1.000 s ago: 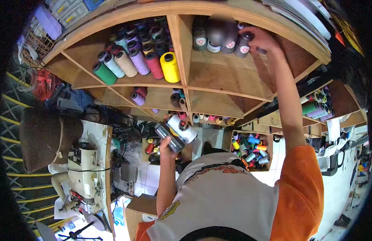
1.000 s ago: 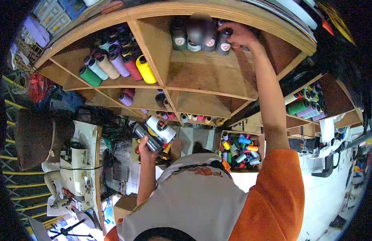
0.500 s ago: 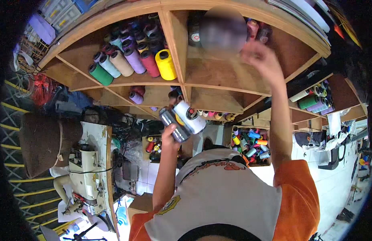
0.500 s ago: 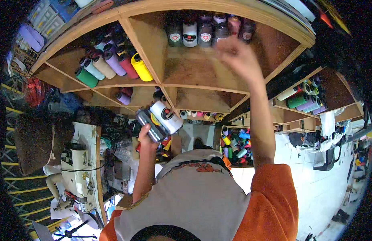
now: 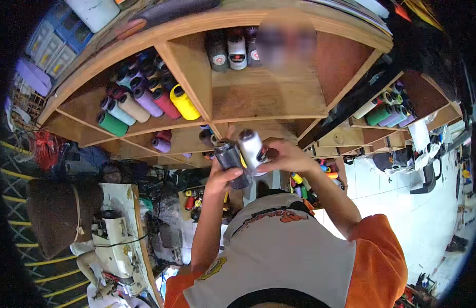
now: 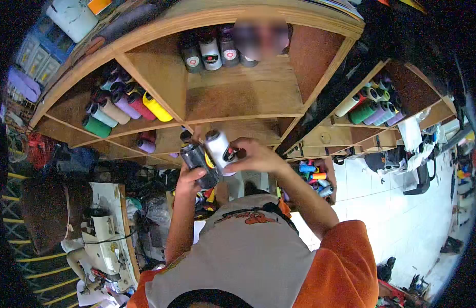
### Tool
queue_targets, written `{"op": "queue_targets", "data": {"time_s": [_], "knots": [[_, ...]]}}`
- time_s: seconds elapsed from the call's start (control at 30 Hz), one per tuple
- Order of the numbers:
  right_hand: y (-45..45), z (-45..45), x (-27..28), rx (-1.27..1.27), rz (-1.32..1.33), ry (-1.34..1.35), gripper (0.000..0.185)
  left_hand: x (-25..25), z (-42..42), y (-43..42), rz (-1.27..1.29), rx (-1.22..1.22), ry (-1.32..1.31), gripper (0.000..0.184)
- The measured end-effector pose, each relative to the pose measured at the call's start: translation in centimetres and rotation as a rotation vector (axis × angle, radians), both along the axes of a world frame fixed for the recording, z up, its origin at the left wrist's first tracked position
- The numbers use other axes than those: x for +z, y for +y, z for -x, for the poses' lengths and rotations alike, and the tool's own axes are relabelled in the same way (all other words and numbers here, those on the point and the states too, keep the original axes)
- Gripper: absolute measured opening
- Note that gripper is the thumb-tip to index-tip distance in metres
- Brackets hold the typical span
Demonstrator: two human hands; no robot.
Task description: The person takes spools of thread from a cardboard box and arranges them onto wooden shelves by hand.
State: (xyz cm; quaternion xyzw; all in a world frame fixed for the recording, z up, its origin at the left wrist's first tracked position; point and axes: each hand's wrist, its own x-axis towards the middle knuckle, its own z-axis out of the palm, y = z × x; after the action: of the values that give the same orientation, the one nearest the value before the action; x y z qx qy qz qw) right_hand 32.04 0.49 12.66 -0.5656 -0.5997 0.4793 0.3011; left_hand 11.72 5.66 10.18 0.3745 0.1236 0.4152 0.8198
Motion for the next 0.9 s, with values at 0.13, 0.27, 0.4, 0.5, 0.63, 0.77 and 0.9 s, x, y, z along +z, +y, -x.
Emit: {"op": "queue_targets", "data": {"time_s": [0.13,0.27,0.4,0.5,0.63,0.77,0.9], "knots": [[1.2,-3.8,4.7,-0.375,-0.041,0.118,0.047,1.3,-0.7,-0.3,0.079,0.037,-0.07,0.094],[7.5,-9.4,4.4,-0.811,-0.529,-0.198,0.042,-0.9,0.9,-0.3,0.09,0.026,0.072,0.074],[12.8,-11.9,4.0,-0.909,-0.698,-0.257,0.039,-0.7,1.1,-1.1,0.043,0.049,0.137,0.056],[15.7,-13.7,1.9,-0.923,-0.718,-0.515,0.044,-0.9,1.4,-1.5,0.042,0.101,0.166,0.046],[16.9,-14.2,1.2,-0.901,-0.673,-0.559,0.047,-0.7,2.3,-1.9,0.073,0.169,0.134,0.049],[17.2,-14.8,-0.3,-0.86,-0.682,-0.566,0.053,-1.3,2.9,-2.0,0.098,0.206,0.14,0.057],[17.3,-15.0,-1.1,-0.916,-0.671,-0.649,0.058,-1.1,2.6,-1.6,0.073,0.236,0.193,0.056]]}}
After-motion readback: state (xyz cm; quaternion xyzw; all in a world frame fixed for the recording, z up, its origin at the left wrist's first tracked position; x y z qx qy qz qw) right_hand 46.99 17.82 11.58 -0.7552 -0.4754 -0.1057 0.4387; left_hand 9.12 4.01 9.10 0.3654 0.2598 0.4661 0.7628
